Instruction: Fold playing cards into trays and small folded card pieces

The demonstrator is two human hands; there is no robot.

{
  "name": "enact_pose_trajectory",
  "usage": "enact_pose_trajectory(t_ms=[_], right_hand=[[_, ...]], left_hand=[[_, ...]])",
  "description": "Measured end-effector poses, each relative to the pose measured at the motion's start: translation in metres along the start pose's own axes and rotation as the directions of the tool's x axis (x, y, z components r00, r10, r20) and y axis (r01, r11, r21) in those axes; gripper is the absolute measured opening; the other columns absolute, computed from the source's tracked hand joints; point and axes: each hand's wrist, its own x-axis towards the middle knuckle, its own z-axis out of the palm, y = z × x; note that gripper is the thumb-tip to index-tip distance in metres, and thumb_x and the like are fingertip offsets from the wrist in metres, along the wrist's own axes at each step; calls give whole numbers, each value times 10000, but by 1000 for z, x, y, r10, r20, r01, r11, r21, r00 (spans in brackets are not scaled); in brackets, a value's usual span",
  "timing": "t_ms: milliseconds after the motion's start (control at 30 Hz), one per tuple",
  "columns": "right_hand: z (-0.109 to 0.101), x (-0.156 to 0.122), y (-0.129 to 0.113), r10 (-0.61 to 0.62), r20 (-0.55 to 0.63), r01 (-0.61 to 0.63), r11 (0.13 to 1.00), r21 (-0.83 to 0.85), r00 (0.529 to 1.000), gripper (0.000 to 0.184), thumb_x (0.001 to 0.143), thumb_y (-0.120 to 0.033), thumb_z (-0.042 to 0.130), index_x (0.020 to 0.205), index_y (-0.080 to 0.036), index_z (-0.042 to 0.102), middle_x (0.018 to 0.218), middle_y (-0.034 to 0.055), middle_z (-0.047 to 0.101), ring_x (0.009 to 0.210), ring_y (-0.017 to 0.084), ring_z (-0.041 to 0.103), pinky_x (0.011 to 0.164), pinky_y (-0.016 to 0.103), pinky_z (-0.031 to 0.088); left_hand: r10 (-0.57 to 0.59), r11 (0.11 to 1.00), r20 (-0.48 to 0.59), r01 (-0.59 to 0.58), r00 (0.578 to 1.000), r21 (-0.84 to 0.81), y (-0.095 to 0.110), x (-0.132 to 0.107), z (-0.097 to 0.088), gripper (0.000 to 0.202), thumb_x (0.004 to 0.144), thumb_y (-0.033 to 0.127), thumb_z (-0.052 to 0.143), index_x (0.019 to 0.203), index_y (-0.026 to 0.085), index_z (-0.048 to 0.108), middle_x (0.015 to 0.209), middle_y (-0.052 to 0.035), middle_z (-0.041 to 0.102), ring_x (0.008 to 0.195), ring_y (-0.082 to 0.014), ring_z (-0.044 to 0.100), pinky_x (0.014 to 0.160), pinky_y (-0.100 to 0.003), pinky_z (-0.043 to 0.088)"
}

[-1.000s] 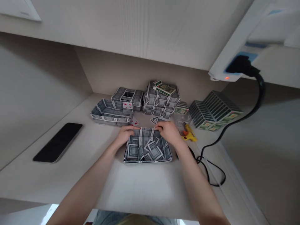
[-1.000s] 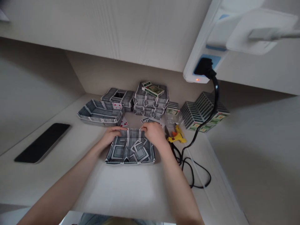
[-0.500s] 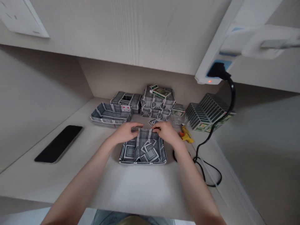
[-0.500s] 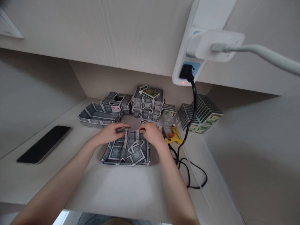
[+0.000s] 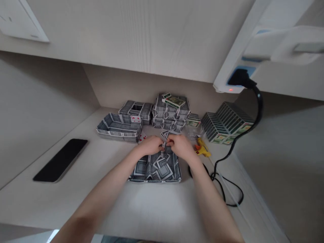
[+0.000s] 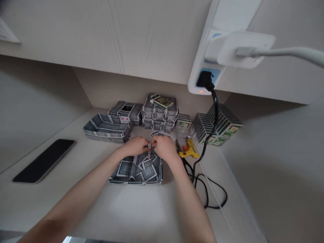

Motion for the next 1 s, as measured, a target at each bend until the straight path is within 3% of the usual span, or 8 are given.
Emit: enact_pose_trajectory(t_ms=[233, 467, 667, 1000], right_hand=[[1, 1, -1, 6, 13, -5, 996, -89, 1000, 150, 741, -181, 479, 764, -214, 623, 754, 18, 672, 740, 160, 592, 561, 229, 311], [1, 0, -7, 76, 34, -68, 982, -178, 997, 152, 751, -222, 475, 787, -212, 622, 784, 53, 671, 755, 180, 591, 586, 242, 336], [4, 0, -10, 64, 28, -57, 977, -205, 998, 142, 740, -206, 483, 797, -215, 613, 796, 68, 668, 790, 206, 598, 610, 258, 354], [4, -3, -15, 76, 6, -73, 967, -245, 997, 147, 725, -210, 498, 829, -185, 599, 786, 99, 652, 781, 230, 600, 618, 277, 373]], left_hand=[[14, 999, 9, -14, 1000, 31, 1, 1, 1, 192, 669, 358, 560, 677, 202, 673, 705, -89, 666, 757, -232, 608, 622, -265, 399], [-65, 998, -1, 65, 998, 8, 6, 1, 1, 209, 627, 373, 585, 687, 199, 684, 716, -91, 666, 765, -232, 607, 622, -264, 399], [30, 998, 15, -31, 999, 56, 4, 1, 0, 262, 667, 381, 536, 735, 180, 691, 740, -131, 668, 739, -274, 605, 592, -304, 394], [30, 995, 6, -30, 1000, 92, 4, -1, 1, 237, 672, 363, 529, 719, 183, 676, 735, -114, 667, 718, -243, 604, 559, -281, 376]])
